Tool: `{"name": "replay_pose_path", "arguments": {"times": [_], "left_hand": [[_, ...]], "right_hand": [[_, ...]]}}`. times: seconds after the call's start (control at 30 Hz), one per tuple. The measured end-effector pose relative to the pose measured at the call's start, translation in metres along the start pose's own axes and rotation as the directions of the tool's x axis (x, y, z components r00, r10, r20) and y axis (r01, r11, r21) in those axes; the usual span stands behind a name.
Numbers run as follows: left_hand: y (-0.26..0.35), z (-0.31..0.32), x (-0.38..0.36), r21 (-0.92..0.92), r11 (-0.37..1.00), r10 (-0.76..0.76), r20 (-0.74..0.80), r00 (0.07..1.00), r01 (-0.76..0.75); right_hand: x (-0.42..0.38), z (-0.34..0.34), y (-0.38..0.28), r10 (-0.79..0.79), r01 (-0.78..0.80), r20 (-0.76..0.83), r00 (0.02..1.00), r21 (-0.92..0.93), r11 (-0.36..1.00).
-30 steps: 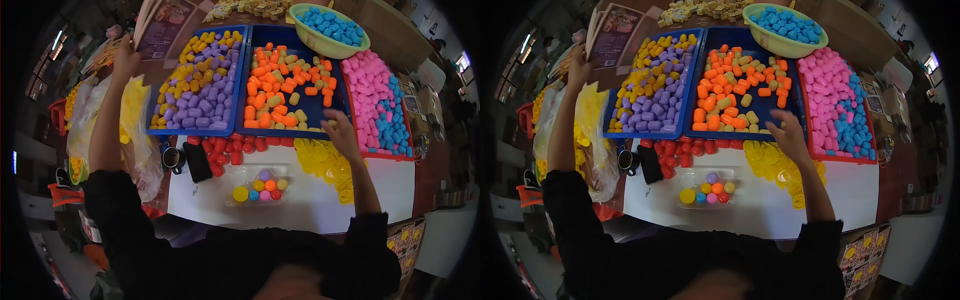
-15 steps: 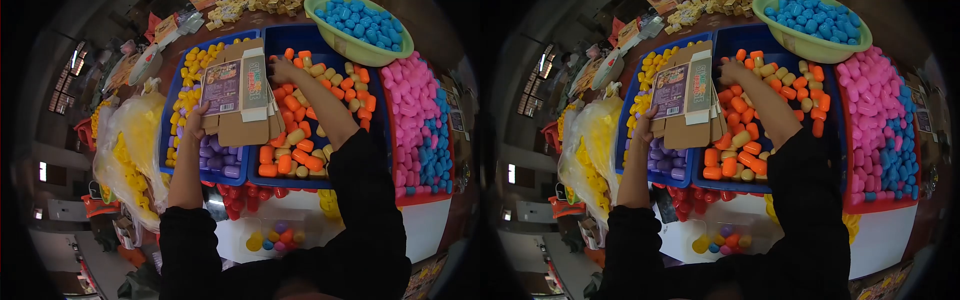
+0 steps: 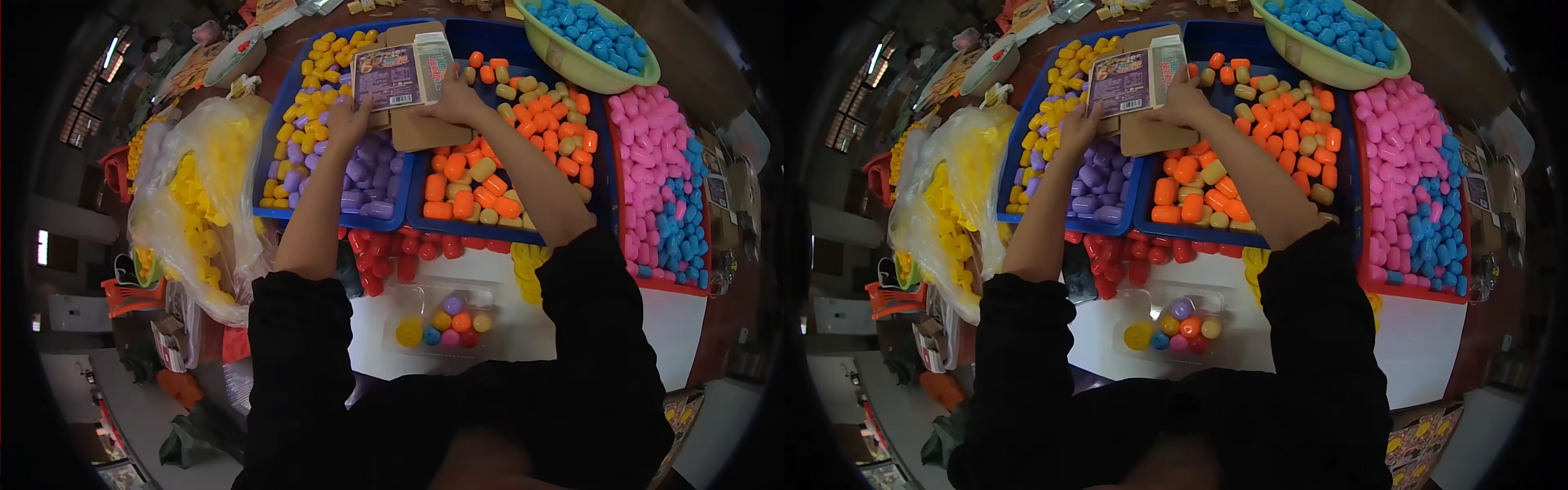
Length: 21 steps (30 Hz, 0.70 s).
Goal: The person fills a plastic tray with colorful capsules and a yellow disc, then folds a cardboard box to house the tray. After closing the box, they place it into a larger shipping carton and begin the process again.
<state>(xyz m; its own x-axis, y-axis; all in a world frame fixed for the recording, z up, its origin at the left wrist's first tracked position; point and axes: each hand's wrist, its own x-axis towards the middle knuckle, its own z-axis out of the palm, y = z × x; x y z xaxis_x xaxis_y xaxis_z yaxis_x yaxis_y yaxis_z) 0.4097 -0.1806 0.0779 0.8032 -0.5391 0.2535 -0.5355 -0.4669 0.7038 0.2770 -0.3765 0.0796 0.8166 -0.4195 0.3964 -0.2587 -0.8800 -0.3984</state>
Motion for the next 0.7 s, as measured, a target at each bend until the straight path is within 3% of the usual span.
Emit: {"name": "replay_pose_path", "arguments": {"times": [0.03,0.07,0.17,0.23,0.27,0.3,0.33,0.37,0.4,0.43,0.5,0.53,0.57,0.6,0.63,0.67,0.7], "left_hand": [[-0.007,0.000,-0.007,0.009,0.997,0.072,-0.030,0.997,-0.072],[-0.016,0.006,-0.012,0.084,0.995,0.078,-0.201,0.977,-0.062],[0.017,-0.022,-0.043,0.035,0.999,0.024,-0.180,0.983,-0.018],[0.046,-0.031,-0.065,-0.058,0.998,0.018,-0.130,0.991,-0.025],[0.059,-0.035,-0.074,-0.136,0.990,0.020,-0.079,0.997,-0.031],[0.065,-0.034,-0.078,-0.147,0.988,0.035,-0.097,0.995,-0.049],[0.070,-0.032,-0.083,-0.178,0.983,0.014,-0.126,0.992,-0.036],[0.074,-0.030,-0.087,-0.212,0.977,-0.014,-0.147,0.989,-0.018],[0.082,-0.031,-0.091,-0.512,0.859,-0.013,-0.050,0.999,-0.015],[0.100,-0.037,-0.100,-0.530,0.848,-0.010,-0.042,0.999,-0.014],[0.139,-0.049,-0.120,-0.736,0.674,0.063,0.152,0.986,0.070],[0.156,-0.047,-0.131,-0.795,0.604,0.127,0.168,0.978,0.058],[0.173,-0.044,-0.143,-0.806,0.588,0.148,0.187,0.971,0.065],[0.189,-0.040,-0.158,-0.735,0.675,0.269,0.175,0.947,-0.056],[0.206,-0.039,-0.176,-0.655,0.732,0.391,0.178,0.903,-0.188],[0.226,-0.044,-0.200,-0.741,0.667,0.476,0.339,0.812,-0.081],[0.233,-0.035,-0.216,-0.756,0.650,0.509,0.358,0.783,-0.077]], "right_hand": [[0.007,-0.008,0.000,0.068,-0.078,0.071,0.995,0.152,0.985],[0.010,-0.015,0.001,0.125,-0.167,0.155,0.980,0.292,0.942],[0.005,-0.041,0.005,0.153,-0.190,0.170,0.974,0.231,0.954],[-0.005,-0.049,0.005,0.138,-0.157,0.108,0.985,0.193,0.969],[-0.009,-0.051,0.004,0.192,-0.181,-0.029,0.981,0.224,0.958],[-0.011,-0.064,-0.004,0.241,-0.192,-0.169,0.956,0.260,0.946],[-0.014,-0.080,-0.011,0.225,-0.176,-0.188,0.956,0.247,0.953],[-0.024,-0.094,-0.014,0.207,-0.119,-0.223,0.953,0.354,0.928],[-0.040,-0.110,-0.020,0.198,-0.067,-0.250,0.948,0.451,0.890],[-0.057,-0.125,-0.021,0.198,-0.073,-0.252,0.947,0.431,0.899],[-0.097,-0.158,-0.019,0.198,-0.067,-0.125,0.972,0.661,0.747],[-0.124,-0.176,-0.023,0.216,-0.081,-0.133,0.967,0.644,0.761],[-0.153,-0.197,-0.029,0.113,-0.049,-0.128,0.985,0.421,0.906],[-0.180,-0.213,-0.030,0.022,-0.007,-0.088,0.996,0.170,0.985],[-0.204,-0.225,-0.026,0.054,-0.040,-0.097,0.994,0.147,0.988],[-0.230,-0.237,-0.020,0.128,-0.119,-0.025,0.991,0.225,0.967],[-0.255,-0.251,-0.016,0.195,-0.198,0.040,0.980,0.298,0.934]]}}
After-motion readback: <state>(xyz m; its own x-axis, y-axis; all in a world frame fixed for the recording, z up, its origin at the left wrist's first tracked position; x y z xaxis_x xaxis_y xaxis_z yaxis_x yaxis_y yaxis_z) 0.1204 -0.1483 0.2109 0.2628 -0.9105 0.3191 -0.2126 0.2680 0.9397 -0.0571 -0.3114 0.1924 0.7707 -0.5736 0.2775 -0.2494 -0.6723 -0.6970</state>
